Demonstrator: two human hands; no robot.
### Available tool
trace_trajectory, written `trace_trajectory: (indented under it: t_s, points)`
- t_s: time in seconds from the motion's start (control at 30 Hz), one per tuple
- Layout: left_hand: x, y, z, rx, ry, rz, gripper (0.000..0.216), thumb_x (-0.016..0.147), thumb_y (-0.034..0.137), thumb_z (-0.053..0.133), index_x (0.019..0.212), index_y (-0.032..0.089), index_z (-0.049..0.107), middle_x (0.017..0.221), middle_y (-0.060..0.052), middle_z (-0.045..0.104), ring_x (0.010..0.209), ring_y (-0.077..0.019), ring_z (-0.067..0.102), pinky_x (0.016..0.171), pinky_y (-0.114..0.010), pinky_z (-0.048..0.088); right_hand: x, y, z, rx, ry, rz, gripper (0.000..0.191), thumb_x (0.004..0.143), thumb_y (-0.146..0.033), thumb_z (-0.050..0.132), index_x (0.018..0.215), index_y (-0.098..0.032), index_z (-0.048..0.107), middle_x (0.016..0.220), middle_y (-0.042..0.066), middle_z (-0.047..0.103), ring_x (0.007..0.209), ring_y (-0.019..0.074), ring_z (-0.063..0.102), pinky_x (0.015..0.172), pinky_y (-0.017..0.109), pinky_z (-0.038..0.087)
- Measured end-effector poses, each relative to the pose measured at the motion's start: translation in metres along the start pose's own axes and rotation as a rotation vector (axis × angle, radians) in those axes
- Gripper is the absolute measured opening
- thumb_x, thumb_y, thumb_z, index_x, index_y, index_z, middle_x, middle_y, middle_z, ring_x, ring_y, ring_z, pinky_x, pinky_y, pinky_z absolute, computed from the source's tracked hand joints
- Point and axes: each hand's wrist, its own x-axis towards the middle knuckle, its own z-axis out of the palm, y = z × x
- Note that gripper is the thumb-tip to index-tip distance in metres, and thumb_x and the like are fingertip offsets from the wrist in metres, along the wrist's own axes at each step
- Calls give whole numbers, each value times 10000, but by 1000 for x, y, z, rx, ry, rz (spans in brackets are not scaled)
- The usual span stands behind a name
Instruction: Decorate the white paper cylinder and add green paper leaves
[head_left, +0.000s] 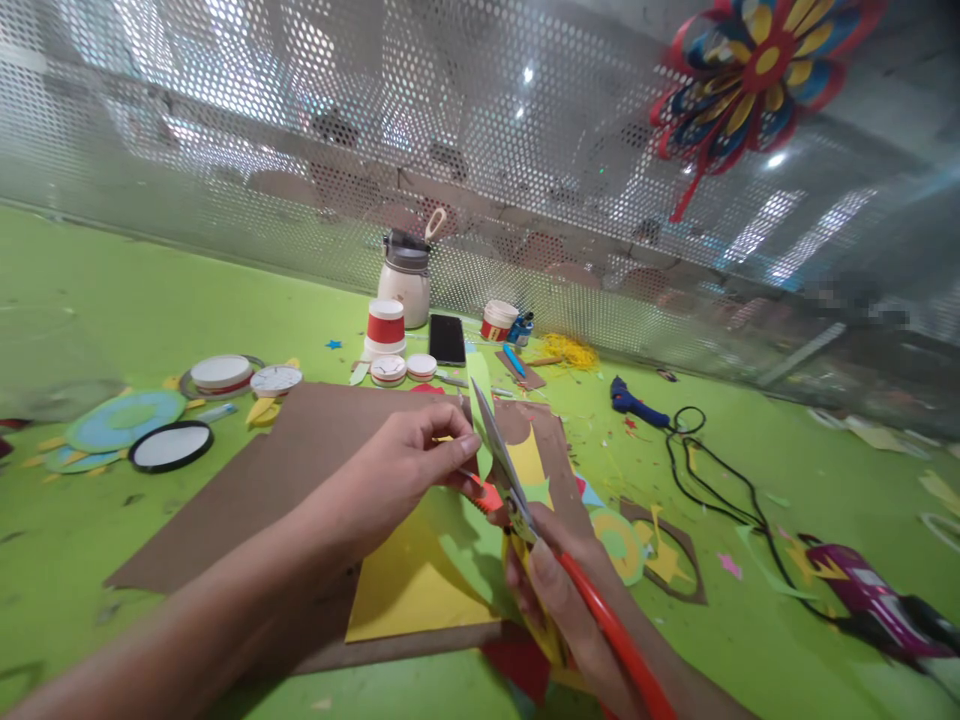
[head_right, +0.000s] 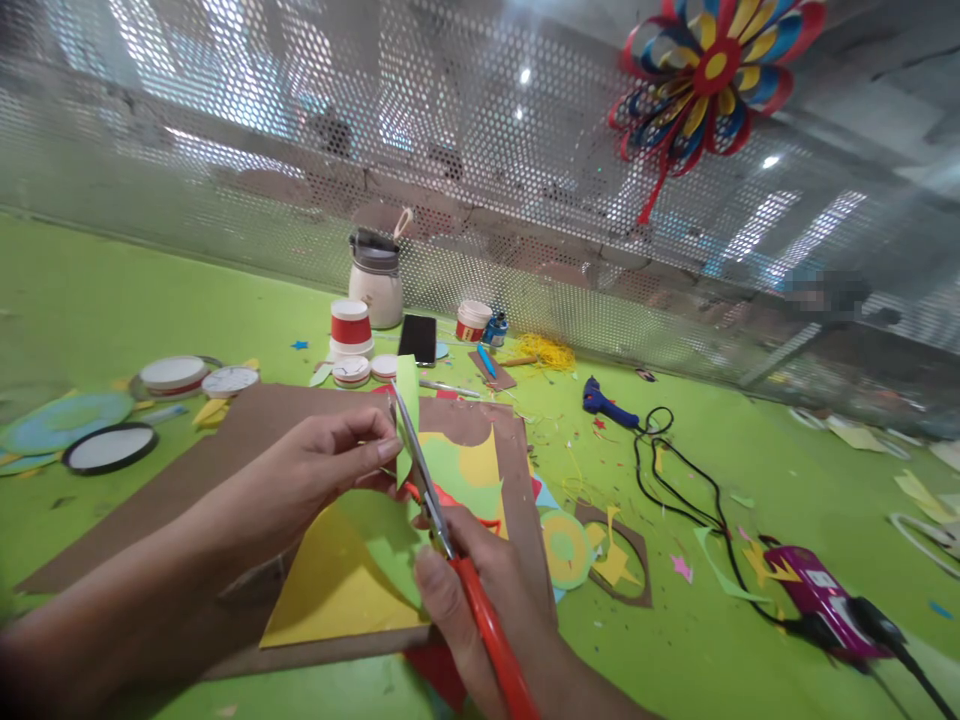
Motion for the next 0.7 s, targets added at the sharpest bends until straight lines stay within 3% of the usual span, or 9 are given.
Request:
trace_trajectory:
  t_s: [0.27,0.7]
  points:
    - [1,3,0,-1,5,-24,259,795,350,657,703,161,507,704,21,590,659,-120,612,688,-277,514,0,5,3,92,-9,66,615,840,-698,389,1141,-179,527,725,25,504,602,121,448,526,227,405]
    - [2,0,-2,48,58,-43,222,776,326,669,724,141,558,725,-4,614,671,-148,607,724,-333,495,1,12,6,102,66,70,563,827,-691,434,1012,-175,563,693,14,492,568,109,445,481,209,361]
